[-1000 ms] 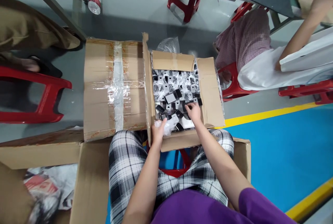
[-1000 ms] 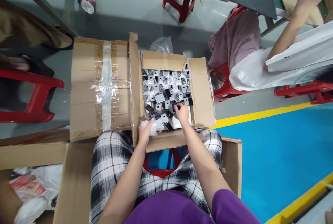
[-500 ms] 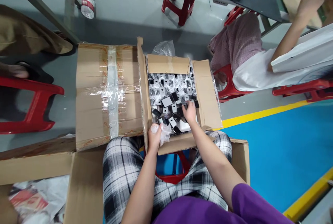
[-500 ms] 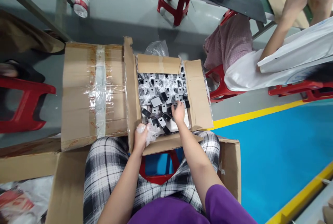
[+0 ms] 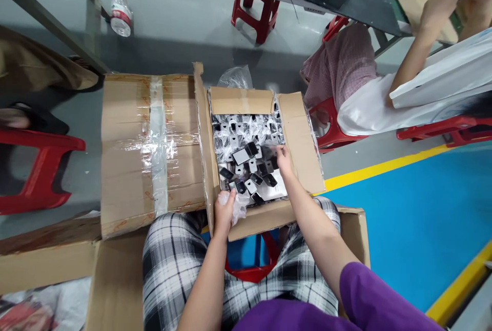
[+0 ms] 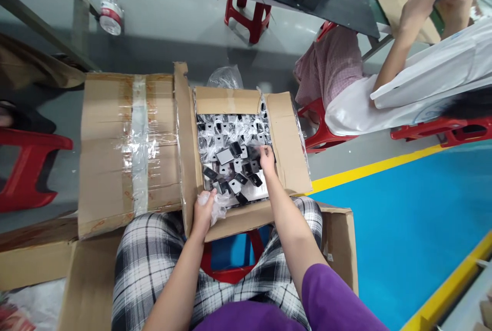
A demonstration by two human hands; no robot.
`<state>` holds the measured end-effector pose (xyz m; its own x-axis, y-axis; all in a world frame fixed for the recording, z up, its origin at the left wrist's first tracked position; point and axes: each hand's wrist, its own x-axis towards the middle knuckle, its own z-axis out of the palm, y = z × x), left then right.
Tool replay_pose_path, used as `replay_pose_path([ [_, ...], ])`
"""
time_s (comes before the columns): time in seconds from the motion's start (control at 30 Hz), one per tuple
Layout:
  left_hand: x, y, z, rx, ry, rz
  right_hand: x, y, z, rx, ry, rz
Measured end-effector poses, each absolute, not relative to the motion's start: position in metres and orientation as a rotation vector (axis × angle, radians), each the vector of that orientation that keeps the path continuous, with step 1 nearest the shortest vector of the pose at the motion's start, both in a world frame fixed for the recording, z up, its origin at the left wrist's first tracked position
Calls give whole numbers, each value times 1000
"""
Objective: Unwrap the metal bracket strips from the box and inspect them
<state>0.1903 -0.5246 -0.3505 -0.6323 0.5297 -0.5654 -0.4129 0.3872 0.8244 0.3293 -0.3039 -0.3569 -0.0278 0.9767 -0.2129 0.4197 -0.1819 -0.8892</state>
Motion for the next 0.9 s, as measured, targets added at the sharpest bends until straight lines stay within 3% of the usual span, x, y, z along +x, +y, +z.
replay_pose_path([
  [0.2,187,-522,-349,121,1755,1356,340,-319,-334,-1541,-1149,1352],
  [0.33,187,-521,-350,152,1709,1323,335,-359,-318,-1424,-863,1660],
  [0.53,193,-521,-351,-13,1611,1251,314,-424,-304,-1356,-1064,2002],
  [0.7,193,-521,-348,-85,1710,1337,312,-431,-301,-1367,-826,2055],
  [0.9,191,-517,-344,-198,1589,1525,316,-436,-309,-1521,-1052,2204],
])
